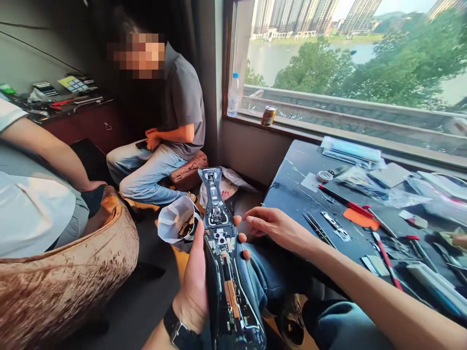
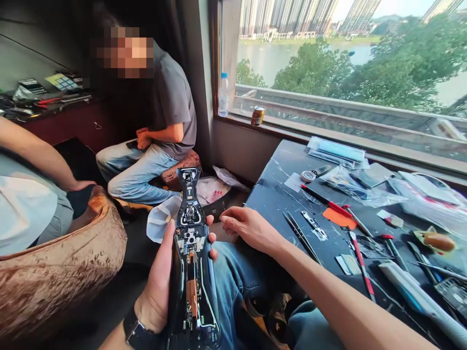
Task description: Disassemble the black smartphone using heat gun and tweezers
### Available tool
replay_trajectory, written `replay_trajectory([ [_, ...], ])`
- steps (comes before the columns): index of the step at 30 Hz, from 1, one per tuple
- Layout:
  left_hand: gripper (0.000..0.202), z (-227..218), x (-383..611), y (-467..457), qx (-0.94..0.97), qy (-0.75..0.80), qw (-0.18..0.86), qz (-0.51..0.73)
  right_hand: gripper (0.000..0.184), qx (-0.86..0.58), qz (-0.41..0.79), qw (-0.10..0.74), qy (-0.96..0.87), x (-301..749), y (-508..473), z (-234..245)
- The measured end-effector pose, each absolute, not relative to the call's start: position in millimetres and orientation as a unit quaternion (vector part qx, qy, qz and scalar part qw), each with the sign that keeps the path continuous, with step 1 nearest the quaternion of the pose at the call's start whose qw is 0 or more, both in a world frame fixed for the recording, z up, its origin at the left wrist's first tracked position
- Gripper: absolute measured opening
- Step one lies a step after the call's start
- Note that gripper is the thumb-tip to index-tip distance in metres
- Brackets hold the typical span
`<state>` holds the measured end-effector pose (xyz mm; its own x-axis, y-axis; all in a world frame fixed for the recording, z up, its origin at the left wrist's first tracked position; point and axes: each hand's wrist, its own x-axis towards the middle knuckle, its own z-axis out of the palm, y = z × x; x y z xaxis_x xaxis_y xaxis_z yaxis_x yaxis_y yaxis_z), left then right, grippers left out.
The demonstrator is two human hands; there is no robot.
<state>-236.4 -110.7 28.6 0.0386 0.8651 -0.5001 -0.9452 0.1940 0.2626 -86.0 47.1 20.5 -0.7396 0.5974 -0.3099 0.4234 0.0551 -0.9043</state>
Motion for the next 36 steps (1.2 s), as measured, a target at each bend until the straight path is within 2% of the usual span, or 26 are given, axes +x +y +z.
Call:
replay_trajectory([
  [6,0.066,36,-236,-111,-0.079,0.289,0.713,0.634,0.033,-0.336,0.487,0.048,-0.805,-79,39,34],
  [14,0.064,39,-235,-109,-0.063,0.327,0.702,0.630,0.027,-0.316,0.430,0.047,-0.844,-75,41,36],
  [18,0.060,38,-227,-110,-0.061,0.400,0.675,0.617,0.021,-0.374,0.391,0.106,-0.835,-46,53,51],
  [22,0.058,32,-218,-112,-0.067,0.474,0.642,0.600,0.027,-0.496,0.307,0.210,-0.785,22,68,77],
  [24,0.057,27,-213,-112,-0.062,0.500,0.632,0.589,0.031,-0.546,0.264,0.232,-0.761,60,68,87],
  [26,0.056,21,-205,-112,-0.052,0.504,0.637,0.582,0.033,-0.573,0.243,0.211,-0.754,94,64,92],
  [32,0.060,-6,-156,-105,-0.037,0.488,0.672,0.556,0.016,-0.597,0.193,0.046,-0.777,153,60,83],
  [36,0.057,-9,-110,-80,-0.062,0.444,0.704,0.550,0.013,-0.626,0.134,-0.037,-0.767,169,63,69],
])
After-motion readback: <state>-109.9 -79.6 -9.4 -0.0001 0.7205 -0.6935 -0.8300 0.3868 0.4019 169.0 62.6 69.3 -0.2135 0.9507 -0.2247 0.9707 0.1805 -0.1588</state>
